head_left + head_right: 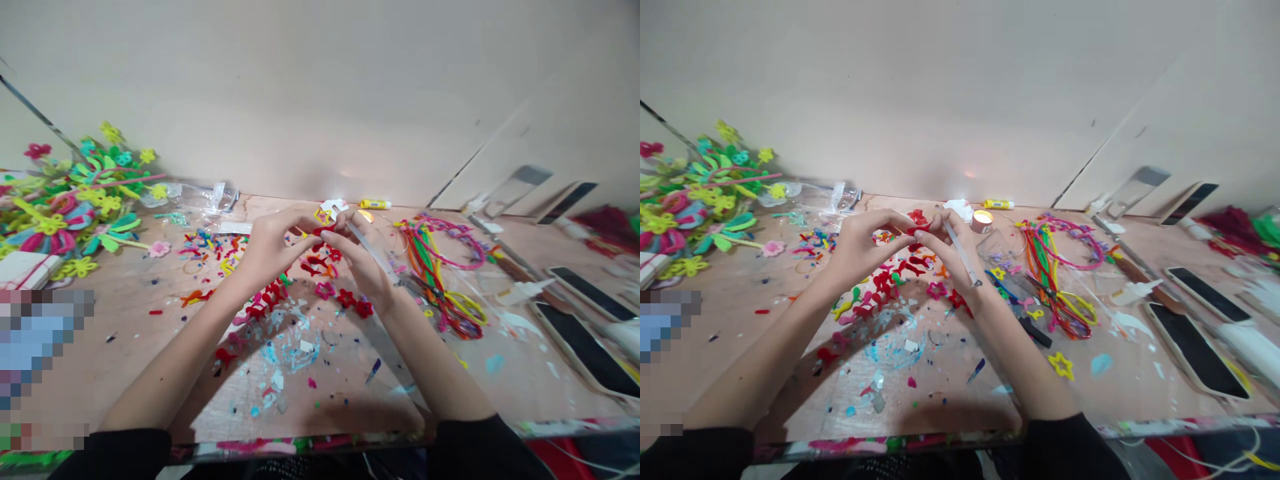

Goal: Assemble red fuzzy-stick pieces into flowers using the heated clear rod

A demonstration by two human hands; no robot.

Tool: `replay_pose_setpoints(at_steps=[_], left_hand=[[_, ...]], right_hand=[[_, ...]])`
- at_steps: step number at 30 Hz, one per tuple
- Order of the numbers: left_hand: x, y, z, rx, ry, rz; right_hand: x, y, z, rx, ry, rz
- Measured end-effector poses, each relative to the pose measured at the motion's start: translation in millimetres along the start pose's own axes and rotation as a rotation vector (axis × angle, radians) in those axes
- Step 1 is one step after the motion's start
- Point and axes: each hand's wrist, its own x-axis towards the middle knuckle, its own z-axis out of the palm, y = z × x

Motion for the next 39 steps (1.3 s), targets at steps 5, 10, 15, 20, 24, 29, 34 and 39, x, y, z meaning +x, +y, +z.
replay_pose_setpoints(at_steps=[5,10,15,20,24,29,34,39], left_hand=[[0,3,1.3,-0.084,0.026,-0.085],[1,7,1.7,-0.128,0.066,-0.145],[2,5,0.0,-0.104,0.094,-0.170],[1,4,2.1,-0.155,0.071,-0.178],[0,2,5.0,-0.225,0.028,-0.194],[0,0,6.3,-0.317,0.026,-0.240],[0,-2,8.4,-0.411,0.016,-0.345],[0,-2,10.5,-0.413,0.006,-0.327]], right_hand=[[0,-4,-1,-0.094,0.018,-0.019],[-1,-9,1,-0.147,0.030,-0.056],[-2,-9,4,-0.226,0.053,-0.110],[-1,-7,2,-0.258,0.059,-0.229],[-1,-7,1,-0.323,0.044,-0.282],[-1,-8,2,-0.312,0.045,-0.263],[1,-6,1,-0.227,0.067,-0.196],[0,-7,1,-0.198,0.102,-0.170]])
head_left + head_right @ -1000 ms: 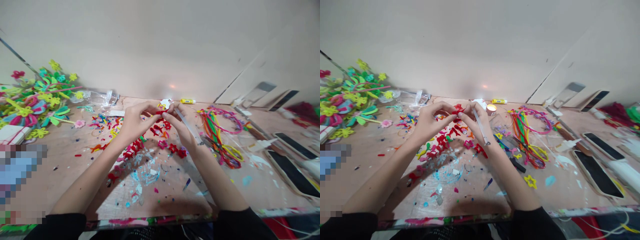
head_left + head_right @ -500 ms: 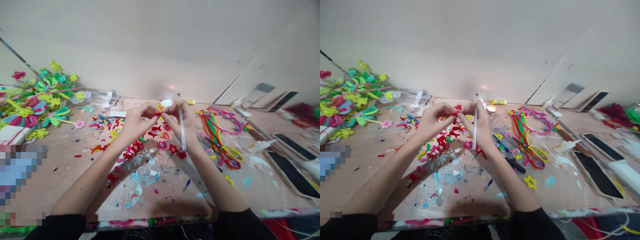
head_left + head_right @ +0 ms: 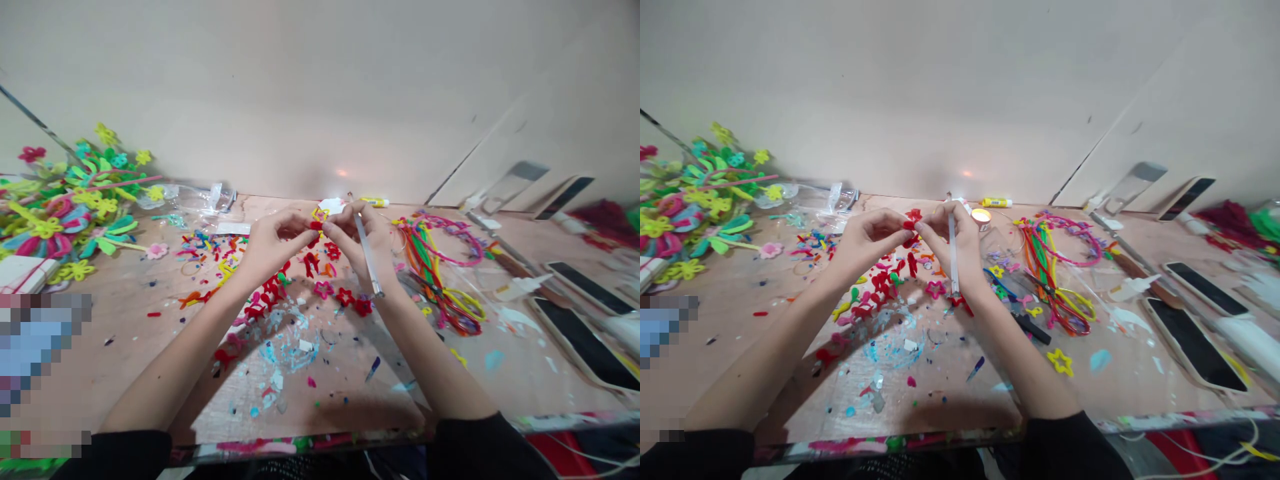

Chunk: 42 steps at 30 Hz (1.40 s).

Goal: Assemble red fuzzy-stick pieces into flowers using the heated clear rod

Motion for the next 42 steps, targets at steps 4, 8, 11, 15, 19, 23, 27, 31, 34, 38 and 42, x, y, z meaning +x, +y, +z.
replay_pose_setpoints(at_steps=[4,8,11,15,19,23,27,31,34,38,42], left_hand=[[0,1,1.0,0.077,0.000,0.027],[1,1,1.1,0.132,0.004,0.026],[1,0,1.0,0.130,-0.001,0.017],[1,-3,1.1,0.088,-0.003,0.004],[1,-4,0.0,0.052,0.005,-0.018],[6,-5,-3.5,0.042,0.026,-0.050],[14,-8,-8.5,0.049,0.048,-0.023],[20,-13,-13.6,0.057,0.106,0.008],[19,-20,-16.5,0.075,0.090,-0.026],[16,-26,-17.5,0.103,0.055,-0.109],[13,-23,-15.2,0.110,0.046,-0.184]], right_hand=[[0,-1,0,0.001,0.012,0.014],[1,1,0,0.012,0.027,0.022],[1,2,1,0.010,0.026,0.022],[0,1,1,-0.015,0.026,0.022],[15,6,-17,-0.061,0.088,0.007],[49,25,-56,0.008,0.241,0.137],[78,57,-93,0.012,0.475,0.225],[85,91,-116,0.022,0.566,0.314],[84,113,-127,0.023,0.610,0.381],[80,138,-138,0.044,0.618,0.506],[76,159,-142,0.081,0.599,0.593]])
